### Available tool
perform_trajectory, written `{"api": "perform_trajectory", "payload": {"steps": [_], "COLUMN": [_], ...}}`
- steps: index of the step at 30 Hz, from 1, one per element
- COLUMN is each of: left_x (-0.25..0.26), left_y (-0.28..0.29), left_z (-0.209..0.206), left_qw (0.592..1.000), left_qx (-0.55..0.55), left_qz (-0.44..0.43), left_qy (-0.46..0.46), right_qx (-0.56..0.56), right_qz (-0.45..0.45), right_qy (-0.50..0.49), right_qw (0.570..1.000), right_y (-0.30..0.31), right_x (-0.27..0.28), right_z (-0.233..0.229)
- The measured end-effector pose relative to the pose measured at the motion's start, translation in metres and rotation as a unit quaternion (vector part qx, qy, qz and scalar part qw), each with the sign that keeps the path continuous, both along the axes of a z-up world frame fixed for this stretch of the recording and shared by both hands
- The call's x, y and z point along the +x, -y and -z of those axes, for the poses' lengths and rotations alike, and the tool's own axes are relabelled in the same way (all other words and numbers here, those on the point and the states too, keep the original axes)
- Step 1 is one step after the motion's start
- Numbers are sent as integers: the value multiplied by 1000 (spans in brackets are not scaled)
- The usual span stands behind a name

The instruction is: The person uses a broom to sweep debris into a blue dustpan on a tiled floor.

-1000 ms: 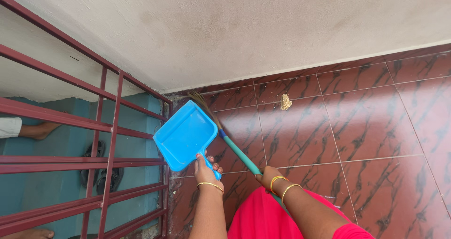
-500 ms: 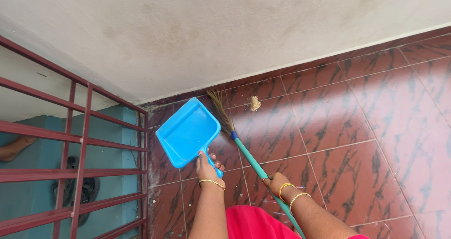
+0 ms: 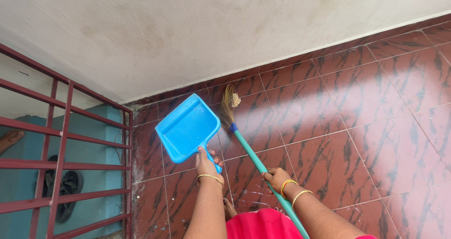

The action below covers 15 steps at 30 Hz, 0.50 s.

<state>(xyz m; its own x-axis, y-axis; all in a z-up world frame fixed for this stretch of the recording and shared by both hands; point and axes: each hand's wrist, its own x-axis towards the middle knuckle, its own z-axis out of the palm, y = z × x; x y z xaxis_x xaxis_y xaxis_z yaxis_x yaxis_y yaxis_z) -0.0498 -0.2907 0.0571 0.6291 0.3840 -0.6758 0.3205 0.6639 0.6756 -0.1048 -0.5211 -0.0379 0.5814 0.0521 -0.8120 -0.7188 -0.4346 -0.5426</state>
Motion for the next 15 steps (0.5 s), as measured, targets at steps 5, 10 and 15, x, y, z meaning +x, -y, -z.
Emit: {"api": "perform_trajectory", "payload": {"steps": [5,10,15], "left_x": [-12,-18,-22], "left_y": [20,24,14], "left_z": [4,5,5], "left_qw": [1000,999,999], "left_qx": [-15,-20,-18], "left_qz": [-11,-19,-20], "left_qy": [20,27,17], "right_qx": [7,-9,-84], "right_qz": [-13,-69,-184], "right_qy": [28,42,80], "right_qw": [1000,997,976], "right_y": [1,-10,-21], "right_x": [-9,-19,-21], "right_z": [-21,-29,-14]}}
